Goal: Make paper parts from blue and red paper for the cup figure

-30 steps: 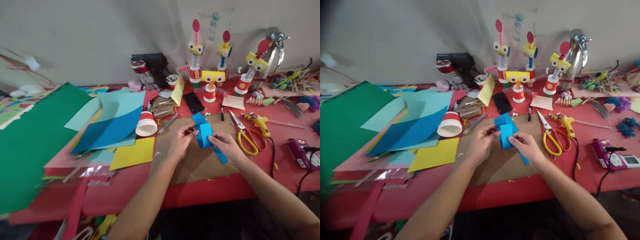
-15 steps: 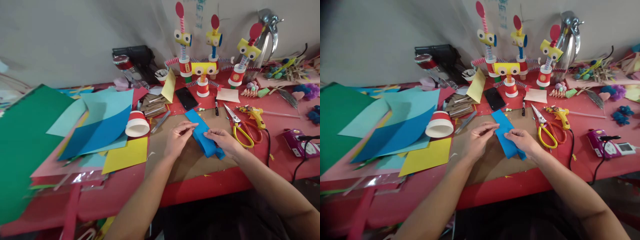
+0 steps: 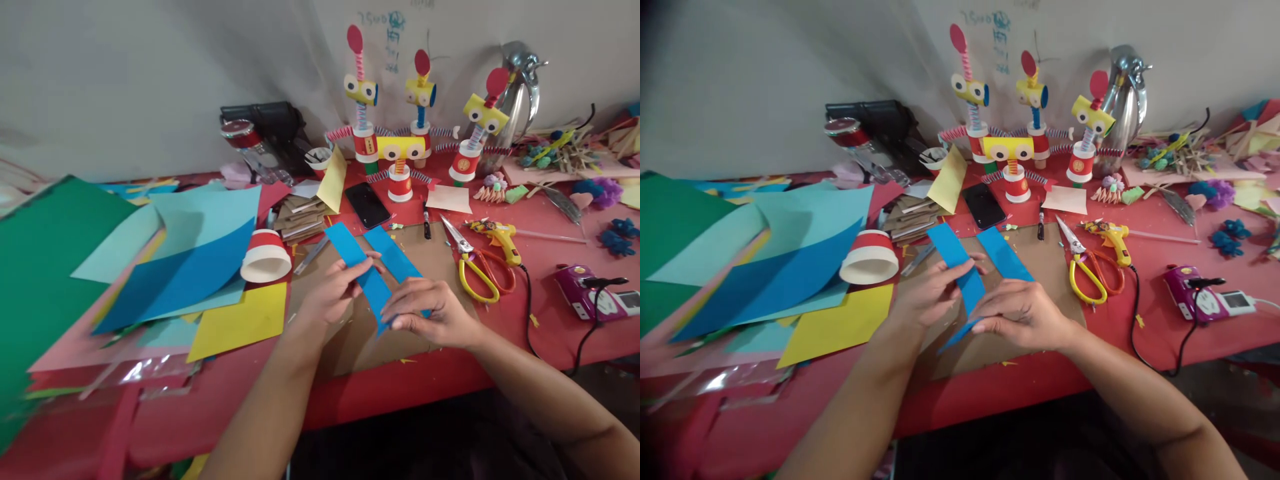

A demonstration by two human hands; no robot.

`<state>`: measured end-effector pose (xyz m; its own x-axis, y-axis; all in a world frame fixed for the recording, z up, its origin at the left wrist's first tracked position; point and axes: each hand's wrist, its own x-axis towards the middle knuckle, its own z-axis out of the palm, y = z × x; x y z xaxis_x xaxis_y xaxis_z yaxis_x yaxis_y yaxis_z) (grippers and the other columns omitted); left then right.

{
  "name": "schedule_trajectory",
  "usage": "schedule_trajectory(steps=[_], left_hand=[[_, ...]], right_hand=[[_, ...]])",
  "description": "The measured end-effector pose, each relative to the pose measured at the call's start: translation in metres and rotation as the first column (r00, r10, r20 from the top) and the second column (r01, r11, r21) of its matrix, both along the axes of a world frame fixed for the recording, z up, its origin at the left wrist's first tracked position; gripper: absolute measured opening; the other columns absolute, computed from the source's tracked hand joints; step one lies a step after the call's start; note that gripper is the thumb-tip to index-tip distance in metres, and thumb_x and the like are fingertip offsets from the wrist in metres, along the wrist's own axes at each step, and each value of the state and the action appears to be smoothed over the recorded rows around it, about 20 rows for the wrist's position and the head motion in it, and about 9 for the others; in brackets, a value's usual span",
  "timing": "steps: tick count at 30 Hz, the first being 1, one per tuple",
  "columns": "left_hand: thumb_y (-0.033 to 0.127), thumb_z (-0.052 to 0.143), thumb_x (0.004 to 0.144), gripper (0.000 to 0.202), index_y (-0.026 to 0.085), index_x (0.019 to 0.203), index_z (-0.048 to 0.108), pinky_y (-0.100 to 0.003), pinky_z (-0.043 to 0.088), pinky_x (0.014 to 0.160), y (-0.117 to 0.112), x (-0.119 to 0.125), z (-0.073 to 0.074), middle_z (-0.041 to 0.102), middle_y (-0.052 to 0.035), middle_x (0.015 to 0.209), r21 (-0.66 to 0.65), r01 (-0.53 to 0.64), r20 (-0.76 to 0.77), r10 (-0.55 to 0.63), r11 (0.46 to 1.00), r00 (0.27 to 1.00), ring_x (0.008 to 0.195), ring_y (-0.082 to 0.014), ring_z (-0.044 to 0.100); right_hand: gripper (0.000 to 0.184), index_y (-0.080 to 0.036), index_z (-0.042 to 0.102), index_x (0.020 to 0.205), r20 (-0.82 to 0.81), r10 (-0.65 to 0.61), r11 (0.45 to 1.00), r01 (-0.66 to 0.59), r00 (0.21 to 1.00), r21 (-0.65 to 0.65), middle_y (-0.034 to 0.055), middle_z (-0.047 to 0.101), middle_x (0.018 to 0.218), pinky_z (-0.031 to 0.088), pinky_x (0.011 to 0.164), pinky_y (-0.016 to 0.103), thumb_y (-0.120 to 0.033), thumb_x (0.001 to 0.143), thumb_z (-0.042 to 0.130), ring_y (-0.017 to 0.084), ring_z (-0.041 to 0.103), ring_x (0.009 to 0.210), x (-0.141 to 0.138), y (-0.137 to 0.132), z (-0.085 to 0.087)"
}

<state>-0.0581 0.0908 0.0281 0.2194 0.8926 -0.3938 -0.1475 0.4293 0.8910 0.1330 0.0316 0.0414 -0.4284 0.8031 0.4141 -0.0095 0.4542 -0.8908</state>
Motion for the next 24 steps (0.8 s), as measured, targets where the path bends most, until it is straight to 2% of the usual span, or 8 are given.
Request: schedule_trajectory(steps=[3,7,9,11,14,19,21,24], left_hand=[[0.034,0.087,0.063,0.029,0.017,0.081,0.072,-0.017,0.033,0.040,0.004,-0.005,0.002,0.065,0.0019,0.063,0.038,-0.130,0.042,0.128,0.991,0.991,0.042,-0.0031,0.041],[0.028,0.087,0.065,0.022,0.016,0.077,0.072,-0.017,0.034,0.039,0.004,-0.008,0.005,0.063,0.0018,0.057,0.049,-0.093,0.083,0.089,0.994,0.993,0.040,-0.0045,0.048],[0.034,0.090,0.061,0.027,0.017,0.069,0.070,-0.020,0.047,0.048,0.000,-0.004,0.006,0.070,-0.0023,0.065,0.076,-0.085,0.124,0.075,0.993,0.989,0.054,-0.0114,0.064],[0.050,0.089,0.060,0.037,0.018,0.069,0.072,-0.031,0.058,0.068,-0.003,0.001,0.006,0.076,-0.0089,0.081,0.134,-0.052,0.166,0.029,0.990,0.986,0.079,-0.0225,0.074],[0.073,0.074,0.064,0.058,0.018,0.080,0.077,-0.043,0.059,0.084,-0.008,0.009,0.005,0.078,-0.0145,0.096,0.201,0.008,0.171,-0.044,0.979,0.984,0.103,-0.0325,0.072],[0.085,0.056,0.070,0.072,0.019,0.084,0.081,-0.045,0.056,0.097,-0.012,0.014,-0.003,0.076,-0.0154,0.112,0.255,0.013,0.121,-0.045,0.967,0.992,0.119,-0.0334,0.065],[0.079,0.061,0.073,0.063,0.021,0.089,0.081,-0.045,0.052,0.103,-0.014,0.015,-0.005,0.072,-0.0130,0.124,0.316,0.030,0.036,-0.044,0.948,0.998,0.124,-0.0322,0.061],[0.050,0.081,0.070,0.036,0.026,0.097,0.080,-0.043,0.050,0.106,-0.019,0.018,-0.007,0.069,-0.0083,0.131,0.428,0.036,-0.120,0.018,0.903,0.993,0.128,-0.0301,0.059]], right_hand=[[0.041,-0.022,0.068,0.065,0.080,-0.184,0.949,0.199,0.980,-0.246,-0.0008,0.060,0.060,0.042,0.058,0.028,-0.054,0.089,0.061,0.012,0.052,0.057,-0.003,0.000,-0.002],[0.039,-0.021,0.065,0.065,0.093,-0.269,0.825,0.279,0.959,-0.492,-0.0048,0.048,0.054,0.030,0.048,0.025,-0.057,0.080,0.067,0.008,0.038,0.049,-0.004,0.005,-0.012],[0.036,-0.021,0.065,0.065,0.105,-0.288,0.780,0.297,0.952,-0.551,-0.0055,0.049,0.053,0.031,0.046,0.024,-0.055,0.075,0.071,0.008,0.040,0.046,-0.004,0.009,-0.016],[0.036,-0.020,0.065,0.064,0.110,-0.312,0.732,0.313,0.944,-0.605,-0.0056,0.053,0.052,0.034,0.044,0.023,-0.054,0.071,0.073,0.008,0.044,0.043,-0.004,0.012,-0.016],[0.039,-0.019,0.065,0.066,0.040,-0.355,0.655,0.279,0.934,-0.702,-0.0035,0.061,0.055,0.035,0.042,0.022,-0.056,0.064,0.078,0.009,0.052,0.043,-0.004,0.014,-0.014],[0.045,-0.019,0.065,0.069,-0.068,-0.414,0.584,0.207,0.908,-0.785,0.0007,0.068,0.063,0.045,0.049,0.023,-0.059,0.059,0.082,0.013,0.065,0.056,-0.004,0.015,-0.011],[0.047,-0.019,0.065,0.068,-0.105,-0.422,0.574,0.175,0.901,-0.800,-0.0001,0.068,0.062,0.051,0.055,0.025,-0.062,0.058,0.082,0.014,0.066,0.059,-0.004,0.015,-0.011],[0.049,-0.019,0.066,0.069,-0.158,-0.428,0.603,0.151,0.890,-0.784,-0.0012,0.067,0.062,0.055,0.063,0.029,-0.065,0.059,0.081,0.014,0.066,0.061,-0.006,0.015,-0.013]])
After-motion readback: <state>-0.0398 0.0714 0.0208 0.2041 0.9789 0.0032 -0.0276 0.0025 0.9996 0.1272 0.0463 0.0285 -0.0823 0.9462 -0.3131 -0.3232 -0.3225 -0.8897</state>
